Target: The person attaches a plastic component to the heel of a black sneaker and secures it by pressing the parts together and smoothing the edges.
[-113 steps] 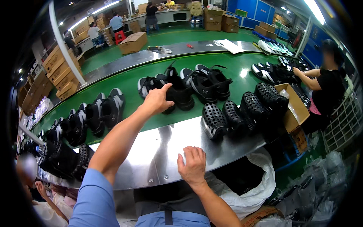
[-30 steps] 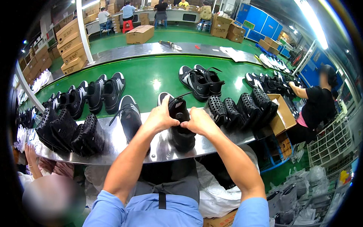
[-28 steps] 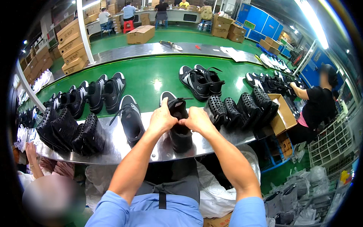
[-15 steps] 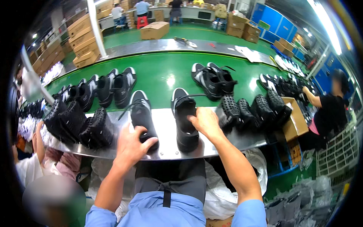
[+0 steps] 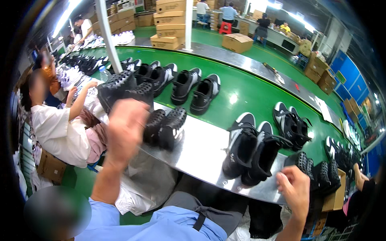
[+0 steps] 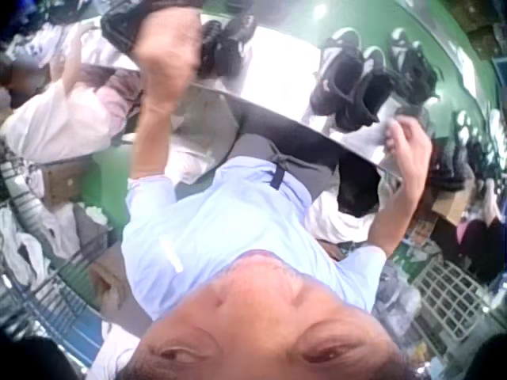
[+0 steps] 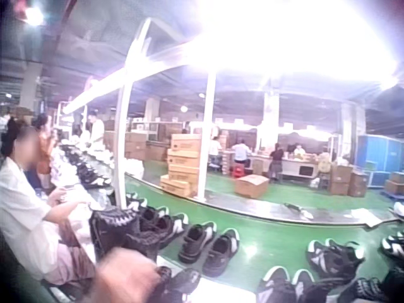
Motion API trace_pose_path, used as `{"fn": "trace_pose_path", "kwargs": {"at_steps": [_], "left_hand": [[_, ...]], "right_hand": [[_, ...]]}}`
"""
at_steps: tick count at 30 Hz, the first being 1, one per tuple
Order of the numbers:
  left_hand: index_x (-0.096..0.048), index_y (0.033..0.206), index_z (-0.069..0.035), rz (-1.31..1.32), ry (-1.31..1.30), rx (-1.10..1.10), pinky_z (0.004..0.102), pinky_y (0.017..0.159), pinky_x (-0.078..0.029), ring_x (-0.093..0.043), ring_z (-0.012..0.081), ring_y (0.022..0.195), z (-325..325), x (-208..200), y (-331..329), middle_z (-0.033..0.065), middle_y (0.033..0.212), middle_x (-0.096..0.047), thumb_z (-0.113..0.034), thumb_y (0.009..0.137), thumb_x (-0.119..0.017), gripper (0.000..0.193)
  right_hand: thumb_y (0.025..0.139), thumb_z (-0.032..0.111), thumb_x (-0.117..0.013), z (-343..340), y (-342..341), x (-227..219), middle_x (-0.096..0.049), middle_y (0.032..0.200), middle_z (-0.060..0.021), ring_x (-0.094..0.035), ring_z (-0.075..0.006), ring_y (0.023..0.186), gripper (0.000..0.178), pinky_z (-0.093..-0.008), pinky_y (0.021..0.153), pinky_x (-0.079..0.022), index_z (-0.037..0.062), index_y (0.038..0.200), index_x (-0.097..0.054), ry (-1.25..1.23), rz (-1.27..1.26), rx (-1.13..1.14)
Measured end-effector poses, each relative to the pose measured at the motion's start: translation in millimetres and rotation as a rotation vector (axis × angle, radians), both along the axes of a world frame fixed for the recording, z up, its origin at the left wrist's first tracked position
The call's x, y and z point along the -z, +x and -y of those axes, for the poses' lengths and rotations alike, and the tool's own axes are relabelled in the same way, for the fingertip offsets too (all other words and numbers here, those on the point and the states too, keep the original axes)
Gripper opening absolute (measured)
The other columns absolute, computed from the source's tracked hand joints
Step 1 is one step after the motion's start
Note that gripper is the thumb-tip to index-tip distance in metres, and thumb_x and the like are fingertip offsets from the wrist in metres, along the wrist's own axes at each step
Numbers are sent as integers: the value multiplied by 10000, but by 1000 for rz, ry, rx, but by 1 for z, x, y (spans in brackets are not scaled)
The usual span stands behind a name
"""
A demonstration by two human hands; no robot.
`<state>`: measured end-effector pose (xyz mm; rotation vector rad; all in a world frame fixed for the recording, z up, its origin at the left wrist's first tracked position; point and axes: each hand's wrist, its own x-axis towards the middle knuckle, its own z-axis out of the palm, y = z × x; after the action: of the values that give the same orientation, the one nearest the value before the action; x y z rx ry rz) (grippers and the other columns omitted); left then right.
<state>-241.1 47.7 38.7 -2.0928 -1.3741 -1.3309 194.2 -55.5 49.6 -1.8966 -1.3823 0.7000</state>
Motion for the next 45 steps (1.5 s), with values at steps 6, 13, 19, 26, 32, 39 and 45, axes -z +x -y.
{"fn": "trace_pose_path", "kwargs": {"at_steps": [6,13,19,26,32,39,45], "left_hand": [[-731,1198,1,-37,-48,-668,470,946,-541,-694,413,1077,-97,27,-258,237,1161,-731,-318,959,-732,399],[-718,1249,5,21,-476,-653,471,973,-542,-702,400,1131,-153,67,-324,272,1193,-726,-430,907,-772,556],[-714,1240,36,136,60,-656,446,956,-525,-685,380,1071,-50,-20,-225,230,1169,-727,-327,917,-801,494],[-683,1249,44,-97,96,114,470,939,-538,-635,376,1105,74,22,33,199,1206,-670,-275,868,-838,521],[-719,1215,-26,169,-171,613,462,997,-520,-592,372,1204,104,55,115,209,1331,-618,-297,765,-913,560],[-665,1314,-17,768,-1046,1026,273,943,-511,-623,113,1081,34,33,162,56,1193,-680,-85,885,-784,451],[-654,1265,-20,849,-894,768,253,880,-512,-616,93,965,17,52,201,29,1086,-655,-111,910,-760,382]], "right_hand": [[955,42,-684,24,-13,-3,-727,756,-113,-668,-112,594,132,-212,525,-503,-62,1035,-671,-63,-210,-99],[959,51,-702,10,-51,8,-737,762,-105,-678,-108,608,139,-215,537,-518,-69,1028,-688,-114,-229,-191],[962,30,-691,21,-62,1,-744,789,-109,-690,-111,641,123,-220,575,-542,-63,1043,-692,-100,-225,-125],[1026,312,-715,8,-141,71,-573,1414,-231,-620,-276,1245,772,-405,1018,-561,-60,1571,-315,39,-928,-353],[990,212,-693,25,-117,64,-655,1188,-95,-650,-174,1133,473,-333,963,-552,-6,1377,-529,-237,-1375,-167],[910,389,-801,42,-83,27,-719,1084,-161,-706,-222,963,772,-337,885,-552,-103,1424,-500,-280,-574,-300],[865,482,-832,40,-76,11,-724,818,-198,-739,-365,715,664,-451,650,-569,-63,1186,-628,168,328,-253]]}}
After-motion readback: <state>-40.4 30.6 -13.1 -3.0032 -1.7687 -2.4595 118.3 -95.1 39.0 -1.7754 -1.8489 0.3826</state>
